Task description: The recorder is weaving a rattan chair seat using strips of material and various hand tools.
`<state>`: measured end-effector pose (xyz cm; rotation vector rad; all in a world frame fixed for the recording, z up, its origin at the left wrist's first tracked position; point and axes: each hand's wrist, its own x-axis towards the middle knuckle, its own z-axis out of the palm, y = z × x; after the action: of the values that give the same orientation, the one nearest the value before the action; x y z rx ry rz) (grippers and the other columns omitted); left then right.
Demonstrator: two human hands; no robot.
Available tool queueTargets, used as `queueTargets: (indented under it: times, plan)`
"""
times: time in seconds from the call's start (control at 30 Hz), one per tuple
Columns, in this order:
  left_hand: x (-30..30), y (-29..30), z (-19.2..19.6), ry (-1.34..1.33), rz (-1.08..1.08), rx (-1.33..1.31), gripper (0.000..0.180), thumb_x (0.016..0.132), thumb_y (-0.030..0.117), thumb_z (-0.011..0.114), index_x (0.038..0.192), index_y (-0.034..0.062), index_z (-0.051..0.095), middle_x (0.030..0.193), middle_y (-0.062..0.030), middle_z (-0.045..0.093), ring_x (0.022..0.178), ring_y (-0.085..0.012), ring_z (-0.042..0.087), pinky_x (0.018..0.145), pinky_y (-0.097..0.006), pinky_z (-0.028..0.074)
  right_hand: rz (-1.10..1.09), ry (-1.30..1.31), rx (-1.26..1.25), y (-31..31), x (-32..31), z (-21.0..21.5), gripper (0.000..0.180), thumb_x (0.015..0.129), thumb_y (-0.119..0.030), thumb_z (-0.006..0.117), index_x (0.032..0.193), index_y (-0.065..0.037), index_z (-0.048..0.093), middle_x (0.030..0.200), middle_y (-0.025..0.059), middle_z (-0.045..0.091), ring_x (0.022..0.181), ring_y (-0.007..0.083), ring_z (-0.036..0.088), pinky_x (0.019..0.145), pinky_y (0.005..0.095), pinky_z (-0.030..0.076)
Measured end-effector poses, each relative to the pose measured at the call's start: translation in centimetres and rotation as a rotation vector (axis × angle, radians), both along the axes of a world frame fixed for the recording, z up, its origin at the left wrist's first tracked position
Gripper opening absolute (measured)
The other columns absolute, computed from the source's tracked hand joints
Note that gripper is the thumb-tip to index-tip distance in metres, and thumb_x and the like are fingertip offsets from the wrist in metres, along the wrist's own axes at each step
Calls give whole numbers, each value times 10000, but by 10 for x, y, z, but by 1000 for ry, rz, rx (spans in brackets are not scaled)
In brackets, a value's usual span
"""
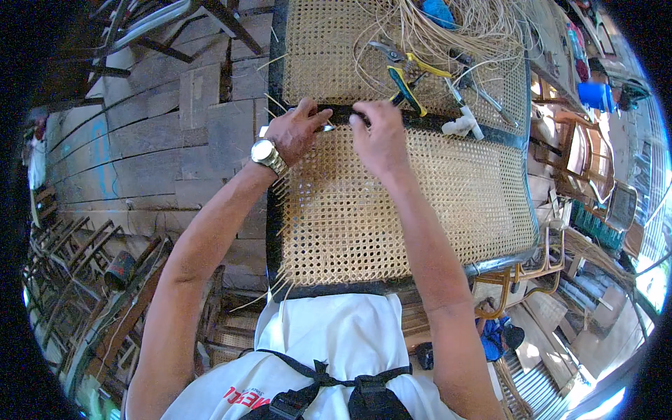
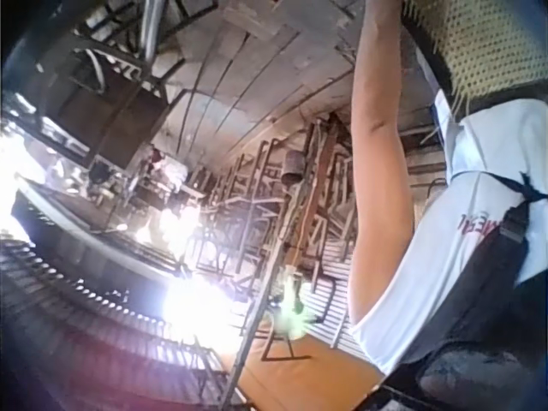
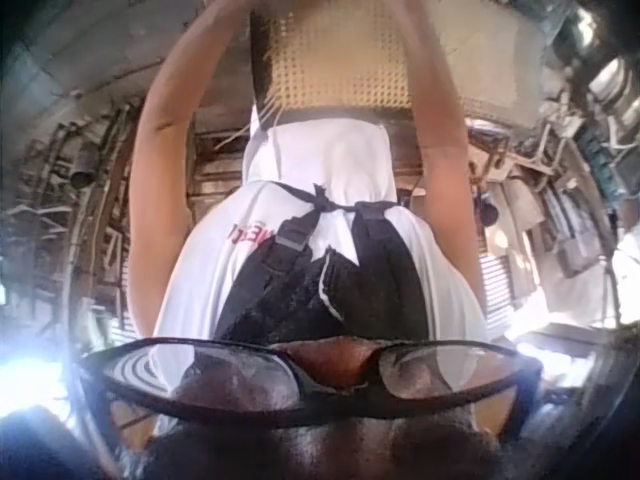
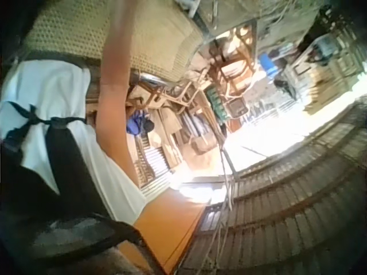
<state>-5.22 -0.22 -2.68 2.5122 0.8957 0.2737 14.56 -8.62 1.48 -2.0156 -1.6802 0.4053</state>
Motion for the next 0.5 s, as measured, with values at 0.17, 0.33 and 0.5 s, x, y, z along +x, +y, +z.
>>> queueTargets:
  times: [0.17,0.33,0.5]
  plan:
    - [11,9,-4,26,-15,-94,319,858,110,646,1175,141,658,1034,-127,622,894,-347,691,763,-436,575,-1,92,-49,-20,-27,-24,287,821,-112,700,1102,-57,705,1059,129,602,1013,326,554,930,422,463]
    - [31,31,10,192,75,-523,215,857,190,610,976,68,740,956,-211,718,921,-382,686,817,-465,542,-12,47,-41,-12,-35,-30,286,785,-140,728,1067,-102,738,1028,90,615,1003,308,556,891,424,466]
    - [38,37,13,247,152,-672,233,827,199,611,943,54,751,929,-232,719,898,-397,694,814,-463,542,-98,123,-87,-4,-34,-43,147,801,-148,724,946,-149,752,1004,43,623,1013,296,561,841,451,442]
